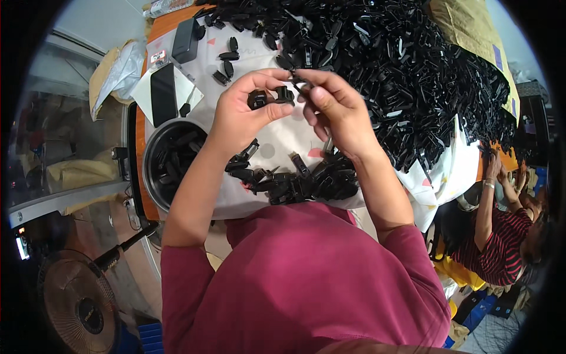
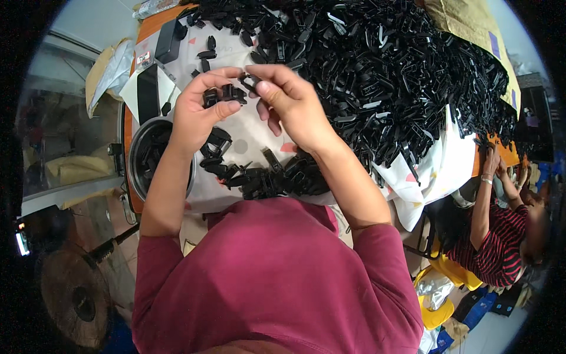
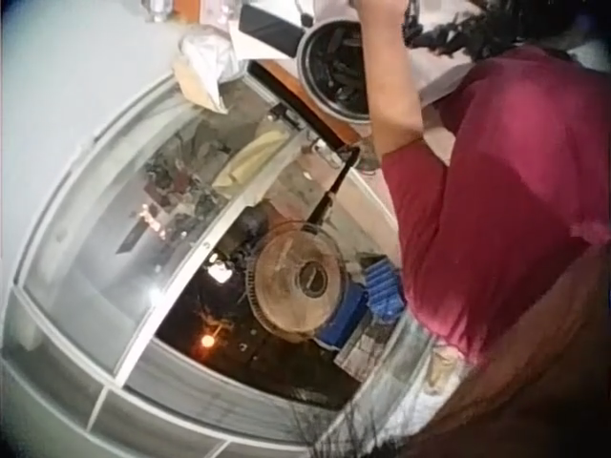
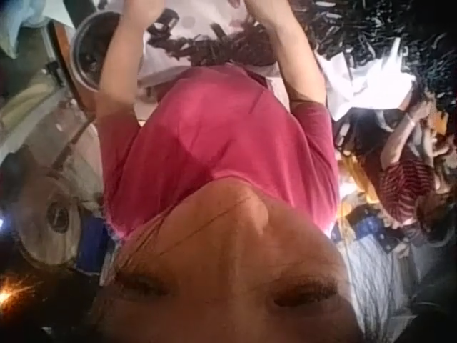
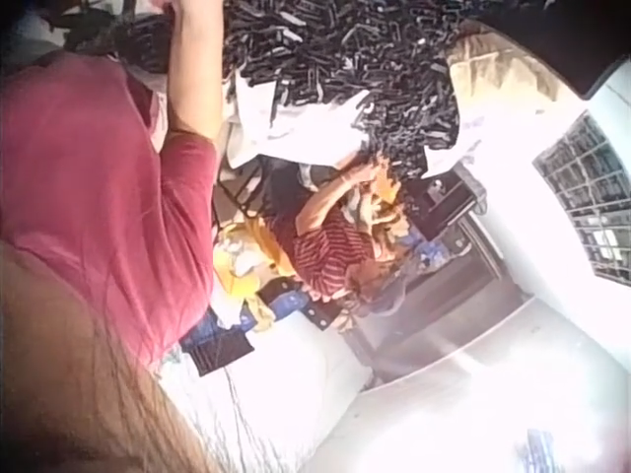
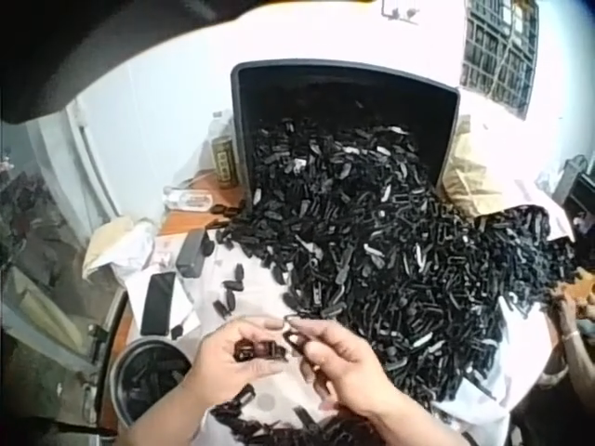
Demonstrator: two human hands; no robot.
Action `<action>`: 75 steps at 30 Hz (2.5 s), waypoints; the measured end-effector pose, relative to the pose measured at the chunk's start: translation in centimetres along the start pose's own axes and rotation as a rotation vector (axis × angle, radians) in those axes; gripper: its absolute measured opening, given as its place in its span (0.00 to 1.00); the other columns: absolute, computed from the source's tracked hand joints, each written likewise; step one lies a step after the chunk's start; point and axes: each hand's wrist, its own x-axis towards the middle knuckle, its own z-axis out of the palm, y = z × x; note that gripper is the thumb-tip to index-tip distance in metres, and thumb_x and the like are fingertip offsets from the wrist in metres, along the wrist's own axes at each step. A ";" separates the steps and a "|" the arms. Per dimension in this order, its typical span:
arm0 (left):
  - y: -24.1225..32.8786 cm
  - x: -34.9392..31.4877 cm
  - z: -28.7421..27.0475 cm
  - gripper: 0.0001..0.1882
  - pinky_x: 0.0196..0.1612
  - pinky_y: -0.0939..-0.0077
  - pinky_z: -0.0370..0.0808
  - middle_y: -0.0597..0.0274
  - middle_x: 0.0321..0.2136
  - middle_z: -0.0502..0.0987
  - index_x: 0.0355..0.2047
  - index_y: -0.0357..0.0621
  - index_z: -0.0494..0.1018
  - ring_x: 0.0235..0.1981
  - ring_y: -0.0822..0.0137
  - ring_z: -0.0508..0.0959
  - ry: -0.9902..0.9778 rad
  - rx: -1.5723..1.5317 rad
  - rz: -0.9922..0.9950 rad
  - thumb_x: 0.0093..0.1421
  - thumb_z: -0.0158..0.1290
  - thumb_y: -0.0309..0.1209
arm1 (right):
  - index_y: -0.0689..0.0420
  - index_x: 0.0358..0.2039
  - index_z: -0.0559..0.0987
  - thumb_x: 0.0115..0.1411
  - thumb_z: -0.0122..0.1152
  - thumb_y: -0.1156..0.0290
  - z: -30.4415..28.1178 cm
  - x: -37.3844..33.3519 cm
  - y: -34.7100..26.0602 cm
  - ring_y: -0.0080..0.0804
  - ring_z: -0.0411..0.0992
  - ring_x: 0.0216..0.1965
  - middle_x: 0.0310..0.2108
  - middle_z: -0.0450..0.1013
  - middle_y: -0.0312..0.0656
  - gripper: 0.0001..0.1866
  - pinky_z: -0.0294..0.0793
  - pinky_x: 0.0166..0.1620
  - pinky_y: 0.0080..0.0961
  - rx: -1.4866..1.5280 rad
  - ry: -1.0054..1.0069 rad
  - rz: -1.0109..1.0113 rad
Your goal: Assembling small black plastic buckle components at a workstation.
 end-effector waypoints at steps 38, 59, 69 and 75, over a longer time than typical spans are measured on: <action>-2.5 1.1 -5.9 0.07 0.19 0.78 0.68 0.63 0.18 0.69 0.23 0.40 0.66 0.17 0.72 0.70 0.641 -0.278 -0.517 0.49 0.53 0.27 | 0.57 0.34 0.77 0.47 0.57 0.71 -5.8 3.1 4.3 0.40 0.72 0.31 0.31 0.72 0.43 0.11 0.71 0.35 0.29 -1.371 0.250 -0.189; -9.0 5.7 -10.0 0.15 0.10 0.75 0.61 0.60 0.10 0.68 0.17 0.38 0.67 0.06 0.69 0.65 0.168 0.902 -0.818 0.46 0.55 0.37 | 0.59 0.47 0.63 0.56 0.51 0.79 -1.8 3.0 4.4 0.22 0.70 0.31 0.37 0.67 0.38 0.17 0.71 0.24 0.16 -0.349 0.019 0.040; -0.3 2.4 -0.5 0.11 0.21 0.86 0.66 0.67 0.24 0.72 0.26 0.40 0.68 0.18 0.79 0.68 0.039 0.390 -0.330 0.48 0.60 0.29 | 0.62 0.45 0.69 0.56 0.53 0.76 -0.7 -0.2 2.2 0.22 0.70 0.31 0.34 0.71 0.38 0.15 0.71 0.25 0.15 -0.155 0.182 -0.034; 1.5 0.1 1.7 0.10 0.23 0.88 0.67 0.63 0.30 0.73 0.27 0.38 0.69 0.21 0.80 0.69 0.082 0.110 -0.063 0.47 0.60 0.26 | 0.62 0.42 0.74 0.53 0.55 0.80 -0.1 -1.8 0.8 0.23 0.70 0.30 0.33 0.72 0.41 0.14 0.68 0.27 0.14 -0.566 0.232 -0.474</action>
